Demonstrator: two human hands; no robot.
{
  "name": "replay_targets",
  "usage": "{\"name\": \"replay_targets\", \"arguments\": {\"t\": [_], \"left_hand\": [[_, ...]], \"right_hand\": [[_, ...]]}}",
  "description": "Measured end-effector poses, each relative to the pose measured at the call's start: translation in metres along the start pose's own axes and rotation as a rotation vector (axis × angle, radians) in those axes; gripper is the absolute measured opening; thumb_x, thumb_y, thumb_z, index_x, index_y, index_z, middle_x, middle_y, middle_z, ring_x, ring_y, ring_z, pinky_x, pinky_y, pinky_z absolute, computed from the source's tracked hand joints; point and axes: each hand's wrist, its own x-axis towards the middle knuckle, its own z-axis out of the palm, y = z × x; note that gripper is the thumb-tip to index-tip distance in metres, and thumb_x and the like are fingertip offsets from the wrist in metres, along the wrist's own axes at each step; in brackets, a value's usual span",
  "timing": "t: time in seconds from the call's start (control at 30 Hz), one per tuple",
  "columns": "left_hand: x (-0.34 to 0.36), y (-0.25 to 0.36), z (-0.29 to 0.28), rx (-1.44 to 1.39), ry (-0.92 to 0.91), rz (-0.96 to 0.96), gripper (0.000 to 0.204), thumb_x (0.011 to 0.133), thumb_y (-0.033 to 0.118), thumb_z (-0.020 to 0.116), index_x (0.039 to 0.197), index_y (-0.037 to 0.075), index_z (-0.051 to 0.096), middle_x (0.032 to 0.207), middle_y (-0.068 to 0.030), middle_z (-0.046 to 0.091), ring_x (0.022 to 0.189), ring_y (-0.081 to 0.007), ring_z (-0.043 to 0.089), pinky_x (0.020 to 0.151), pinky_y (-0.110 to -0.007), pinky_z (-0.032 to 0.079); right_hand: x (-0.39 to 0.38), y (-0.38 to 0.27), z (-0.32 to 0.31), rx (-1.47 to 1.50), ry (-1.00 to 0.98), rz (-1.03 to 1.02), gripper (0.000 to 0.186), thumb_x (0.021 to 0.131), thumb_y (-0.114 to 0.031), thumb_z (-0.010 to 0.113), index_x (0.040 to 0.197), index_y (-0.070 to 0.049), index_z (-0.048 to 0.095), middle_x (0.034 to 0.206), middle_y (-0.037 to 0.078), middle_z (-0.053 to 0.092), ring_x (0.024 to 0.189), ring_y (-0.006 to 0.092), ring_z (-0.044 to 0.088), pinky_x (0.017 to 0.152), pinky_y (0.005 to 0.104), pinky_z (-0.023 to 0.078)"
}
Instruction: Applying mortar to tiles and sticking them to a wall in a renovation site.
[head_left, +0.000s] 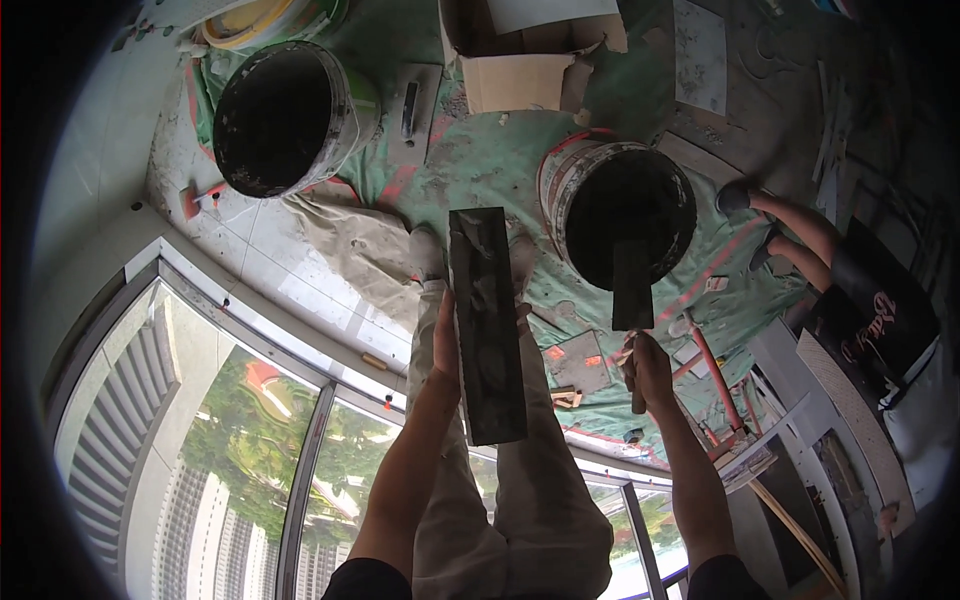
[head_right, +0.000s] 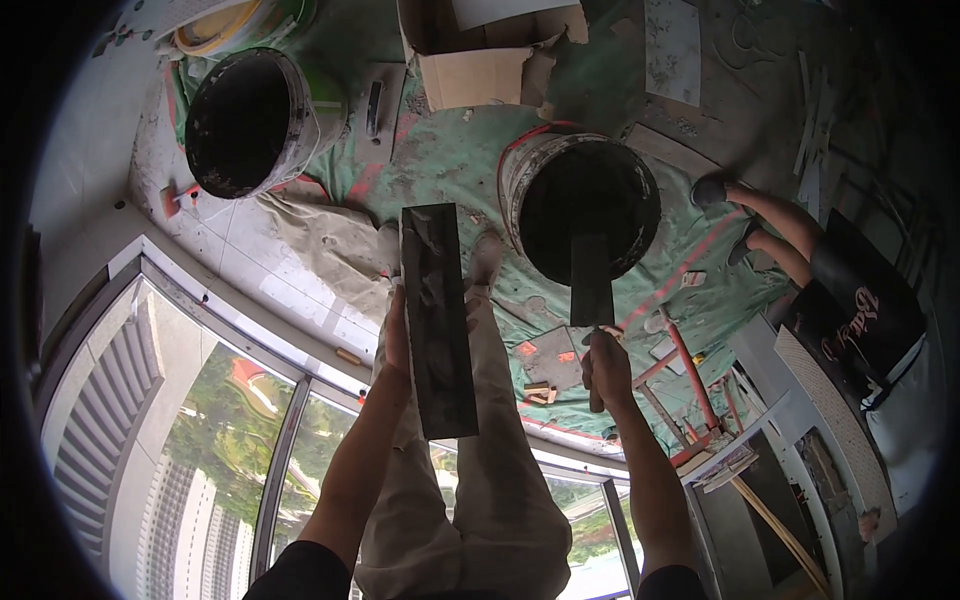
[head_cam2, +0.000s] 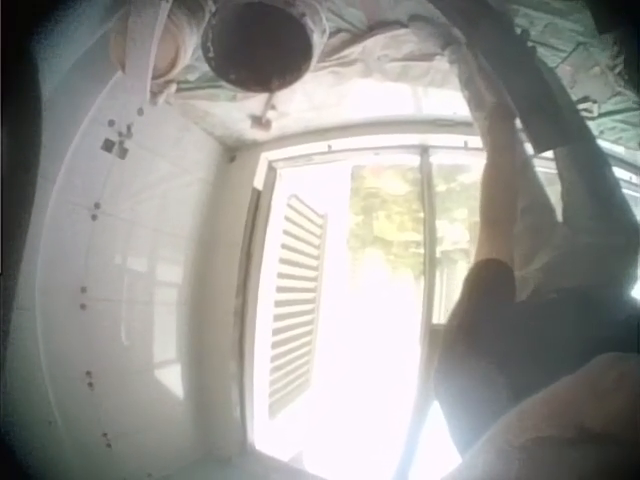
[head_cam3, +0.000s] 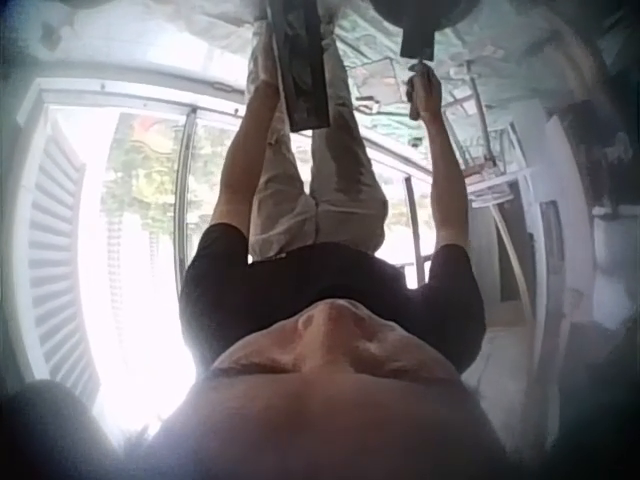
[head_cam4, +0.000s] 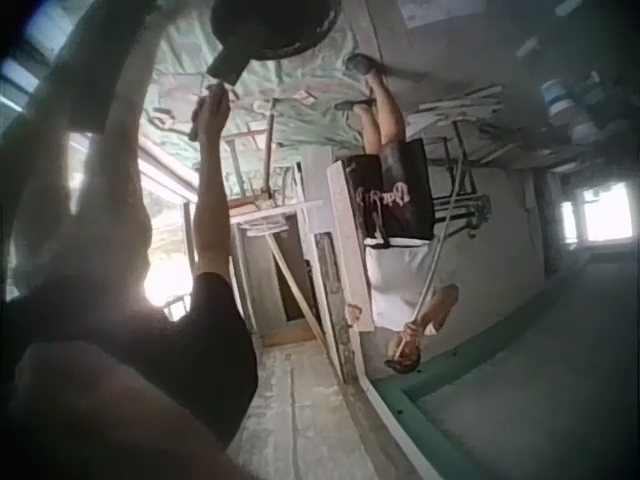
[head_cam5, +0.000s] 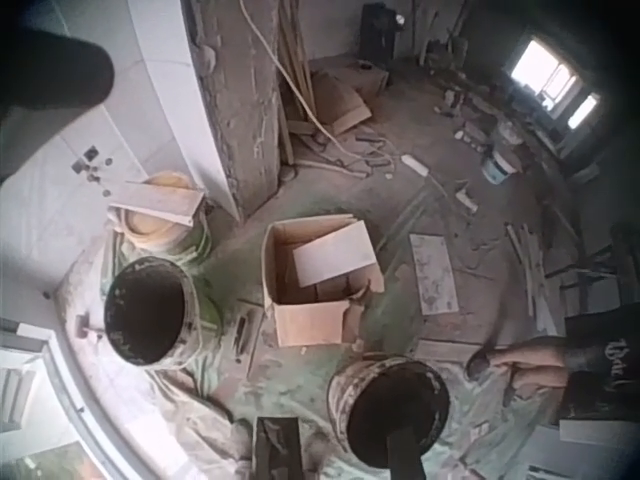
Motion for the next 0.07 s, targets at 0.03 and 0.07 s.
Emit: {"name": "replay_targets", "arguments": {"t": [0.03,0.07], "left_hand": [[-0.001,0.001,-0.006,0.007,0.049,-0.001,0.097,0.115,0.078,0.047,0.181,0.007,0.038,0.178,-0.0236,0.051,0.156,-0.0474,0.059,0.130,-0.072,0.046],[-0.008,0.006,-0.013,-0.007,0.030,0.013,0.097,0.115,0.078,0.047,0.181,0.007,0.038,0.178,-0.0236,0.051,0.156,-0.0474,0.059,0.130,-0.072,0.046]], "right_hand": [[0.024,-0.007,0.011,0.131,-0.009,-0.024,0.044,0.125,-0.049,0.053,0.119,-0.007,0.067,0.070,0.000,0.055,0.046,0.0108,0.048,0.044,0.0294,0.040],[0.041,-0.017,0.016,0.202,-0.080,0.005,0.045,0.123,-0.054,0.056,0.133,-0.011,0.065,0.074,0.002,0.059,0.050,0.0143,0.056,0.045,0.0307,0.047]]}}
